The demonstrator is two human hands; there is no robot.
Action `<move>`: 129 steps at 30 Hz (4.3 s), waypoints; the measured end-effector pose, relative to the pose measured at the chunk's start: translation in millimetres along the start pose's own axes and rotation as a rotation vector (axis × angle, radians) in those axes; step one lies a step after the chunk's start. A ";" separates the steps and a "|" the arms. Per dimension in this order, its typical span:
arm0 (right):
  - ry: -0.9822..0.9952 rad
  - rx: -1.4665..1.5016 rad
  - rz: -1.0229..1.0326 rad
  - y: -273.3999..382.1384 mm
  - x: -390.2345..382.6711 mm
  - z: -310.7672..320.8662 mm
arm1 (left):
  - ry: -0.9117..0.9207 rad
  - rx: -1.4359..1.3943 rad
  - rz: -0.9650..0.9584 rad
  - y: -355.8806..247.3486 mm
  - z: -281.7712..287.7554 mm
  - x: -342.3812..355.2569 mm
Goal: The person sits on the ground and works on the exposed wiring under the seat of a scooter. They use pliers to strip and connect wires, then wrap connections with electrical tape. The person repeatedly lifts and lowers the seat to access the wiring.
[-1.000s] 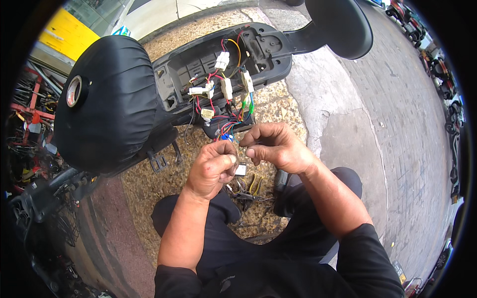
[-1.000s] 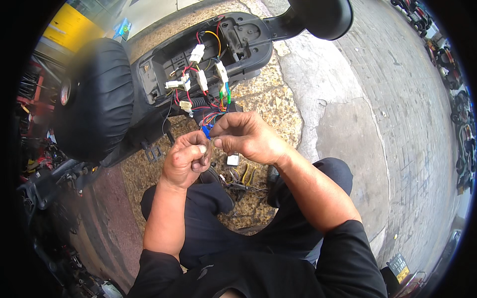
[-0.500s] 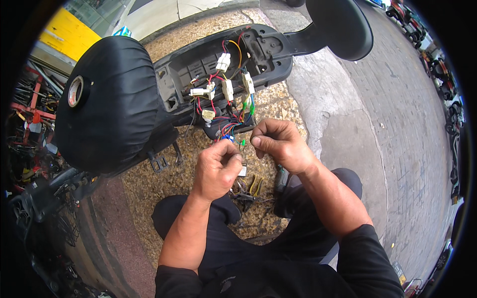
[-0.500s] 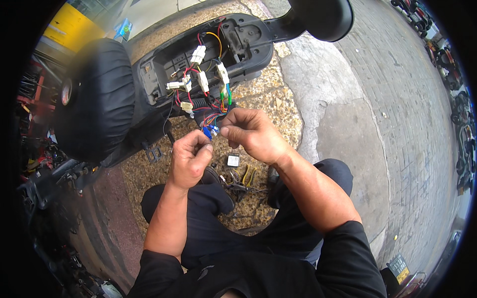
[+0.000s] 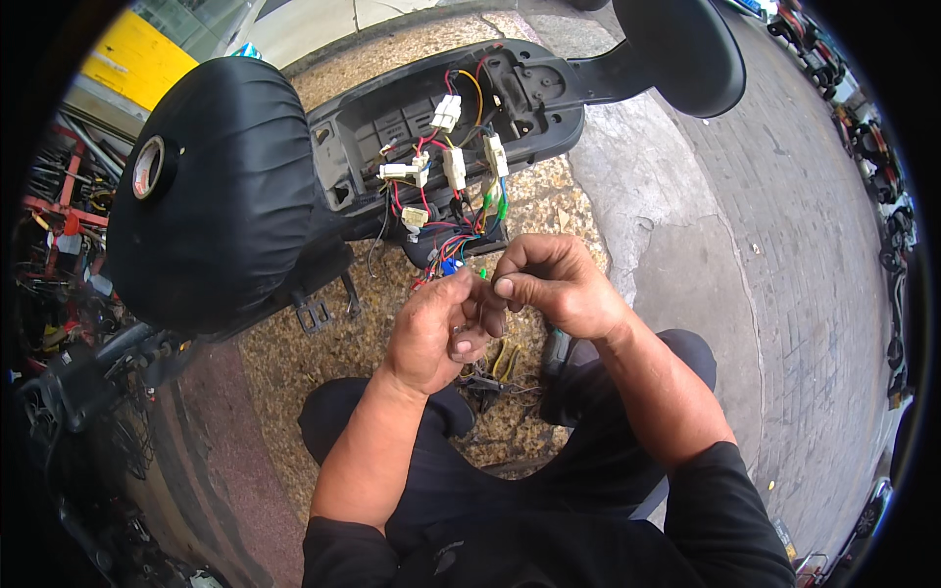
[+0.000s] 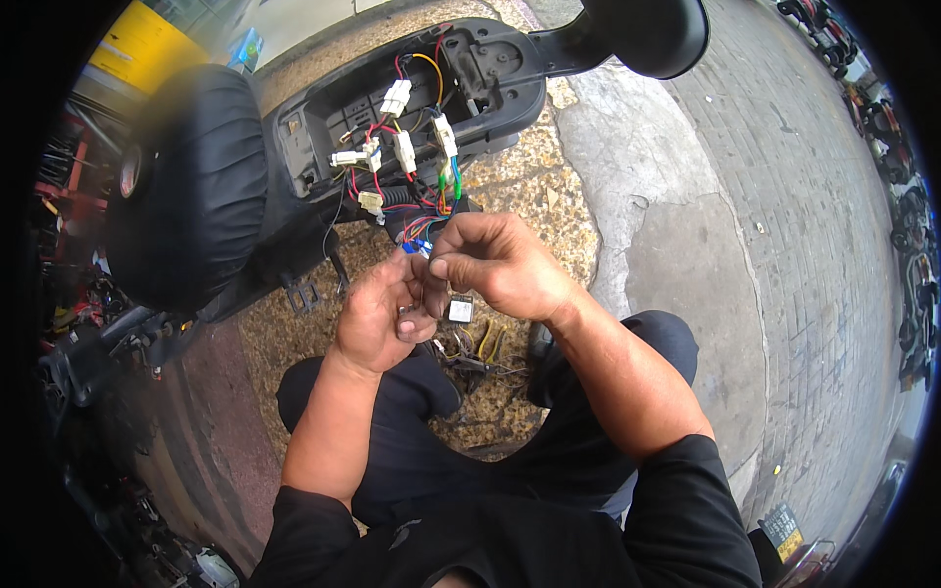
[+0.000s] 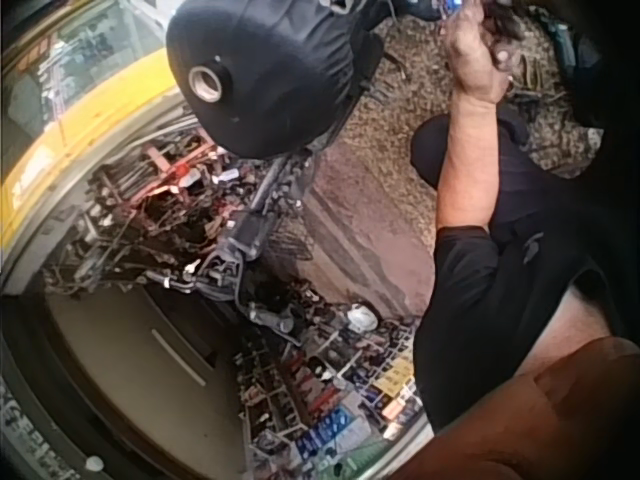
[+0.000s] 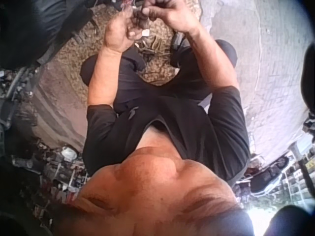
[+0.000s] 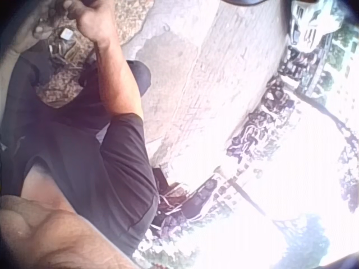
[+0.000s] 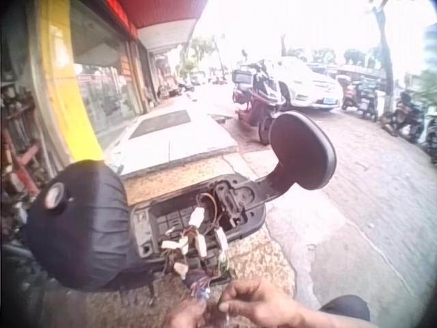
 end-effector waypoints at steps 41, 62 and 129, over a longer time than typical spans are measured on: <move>-0.255 0.070 -0.132 -25.8 6.7 22.4 | -0.187 0.567 -0.569 -32.0 3.5 -7.1; -0.396 0.266 -0.225 -15.6 6.0 29.6 | -0.219 0.627 -0.602 -33.7 7.4 -10.0; -0.382 -0.113 -0.061 -18.7 7.7 29.3 | -0.370 0.888 -1.301 -52.0 -14.6 -44.7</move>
Point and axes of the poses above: each hand's wrist, its own x-axis towards the middle knuckle, its own z-axis out of the back of the hand, y = z × x, the point moved 9 cm from there along x, towards the middle knuckle, and after that the axes turned 14 degrees about -y, right-handed, at the moved point
